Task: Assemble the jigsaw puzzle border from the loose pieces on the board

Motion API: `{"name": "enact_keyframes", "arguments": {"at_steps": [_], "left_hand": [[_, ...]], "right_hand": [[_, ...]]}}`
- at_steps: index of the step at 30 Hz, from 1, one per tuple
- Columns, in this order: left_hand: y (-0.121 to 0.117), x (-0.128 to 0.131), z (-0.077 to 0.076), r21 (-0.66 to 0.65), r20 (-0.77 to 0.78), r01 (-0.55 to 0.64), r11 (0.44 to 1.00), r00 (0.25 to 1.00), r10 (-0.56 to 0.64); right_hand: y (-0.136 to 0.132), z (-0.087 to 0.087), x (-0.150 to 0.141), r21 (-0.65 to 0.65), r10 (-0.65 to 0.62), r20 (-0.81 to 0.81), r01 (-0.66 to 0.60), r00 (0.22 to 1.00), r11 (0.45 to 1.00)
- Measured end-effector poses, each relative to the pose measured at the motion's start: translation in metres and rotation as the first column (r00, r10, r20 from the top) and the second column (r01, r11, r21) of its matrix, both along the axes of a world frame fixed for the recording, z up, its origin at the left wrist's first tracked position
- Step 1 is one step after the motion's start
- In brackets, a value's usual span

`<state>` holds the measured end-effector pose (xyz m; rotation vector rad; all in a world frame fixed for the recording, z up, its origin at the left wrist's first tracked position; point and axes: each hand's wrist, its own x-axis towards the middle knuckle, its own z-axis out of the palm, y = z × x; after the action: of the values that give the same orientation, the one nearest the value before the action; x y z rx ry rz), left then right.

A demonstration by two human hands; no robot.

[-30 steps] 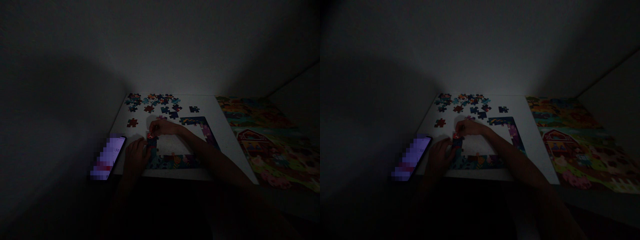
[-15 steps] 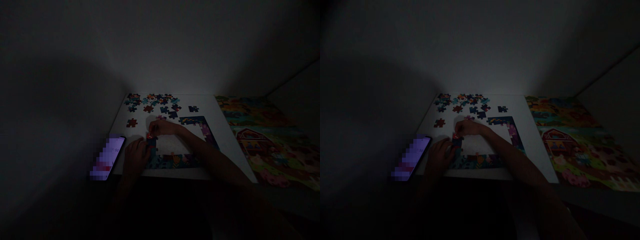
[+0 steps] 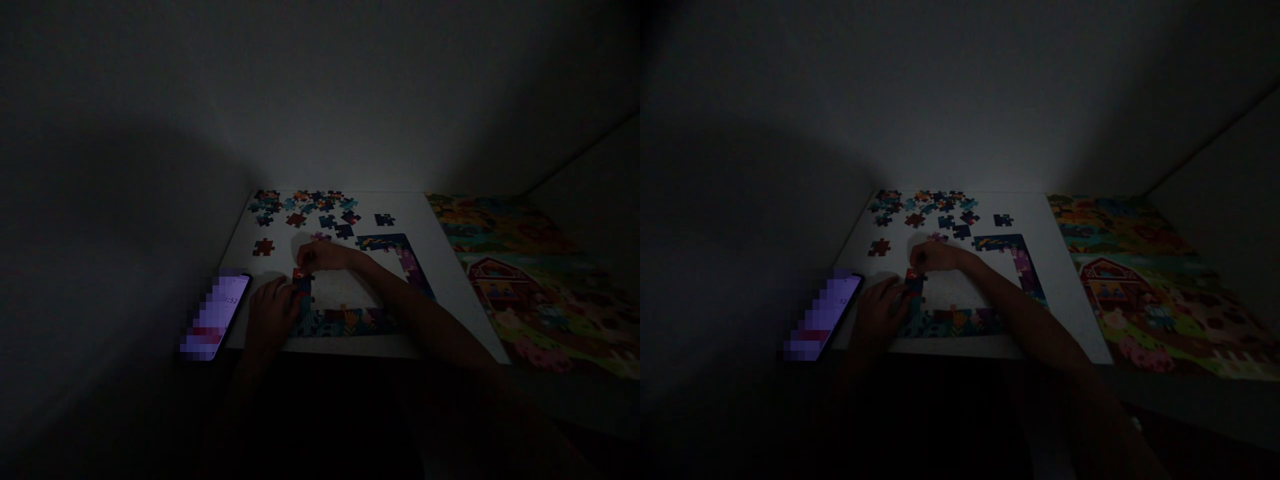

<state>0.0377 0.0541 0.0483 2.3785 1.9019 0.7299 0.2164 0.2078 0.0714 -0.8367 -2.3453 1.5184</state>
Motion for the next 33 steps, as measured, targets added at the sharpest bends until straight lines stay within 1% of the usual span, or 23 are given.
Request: {"name": "enact_keyframes", "arguments": {"at_steps": [3,5,8,10,12,13,15,18,20,22,24,30,33], "left_hand": [[0.001,-0.001,-0.001,-0.012,0.006,-0.005,1.000,1.000,0.005],[0.002,-0.002,-0.002,-0.012,0.015,-0.003,1.000,1.000,0.003],[0.003,-0.003,-0.006,0.007,0.026,0.004,1.000,1.000,-0.004],[0.004,-0.003,-0.007,0.015,0.025,0.006,1.000,1.000,-0.007],[0.004,-0.003,-0.007,0.016,0.023,0.008,1.000,1.000,-0.009],[0.004,-0.003,-0.006,0.016,0.024,0.008,1.000,1.000,-0.009],[0.004,-0.003,-0.005,0.020,0.029,0.008,1.000,1.000,-0.009],[0.003,-0.004,-0.005,0.023,0.032,0.017,1.000,0.999,-0.017],[0.003,-0.004,-0.006,0.025,0.032,0.013,1.000,0.999,-0.013],[0.002,-0.004,-0.006,0.031,0.029,0.009,0.999,1.000,-0.010],[0.002,-0.004,-0.006,0.038,0.026,0.015,0.999,1.000,-0.016],[0.005,-0.005,-0.004,0.024,0.028,0.073,0.997,0.997,-0.074],[0.007,-0.006,-0.004,0.021,0.032,0.105,0.994,0.994,-0.106]], "right_hand": [[0.000,0.013,0.005,0.015,-0.004,0.022,0.004,1.000,1.000],[0.003,0.027,0.015,0.058,-0.036,-0.014,0.037,0.999,0.998],[0.014,0.045,0.042,0.134,-0.143,-0.090,0.154,0.986,0.979],[0.022,0.048,0.066,0.215,-0.263,-0.097,0.278,0.960,0.936],[0.027,0.043,0.093,0.306,-0.396,-0.055,0.393,0.917,0.867],[0.028,0.037,0.105,0.336,-0.456,-0.006,0.432,0.890,0.837],[0.024,0.023,0.127,0.395,-0.537,0.071,0.471,0.841,0.789],[0.012,0.001,0.148,0.483,-0.537,0.121,0.423,0.835,0.766],[0.003,-0.010,0.156,0.570,-0.567,0.133,0.405,0.813,0.715],[-0.004,-0.017,0.160,0.642,-0.626,0.129,0.416,0.769,0.644],[-0.008,-0.021,0.162,0.665,-0.669,0.116,0.443,0.734,0.602],[-0.012,-0.021,0.163,0.648,-0.689,0.084,0.486,0.720,0.587],[-0.013,-0.020,0.163,0.618,-0.678,0.052,0.510,0.733,0.598]]}}
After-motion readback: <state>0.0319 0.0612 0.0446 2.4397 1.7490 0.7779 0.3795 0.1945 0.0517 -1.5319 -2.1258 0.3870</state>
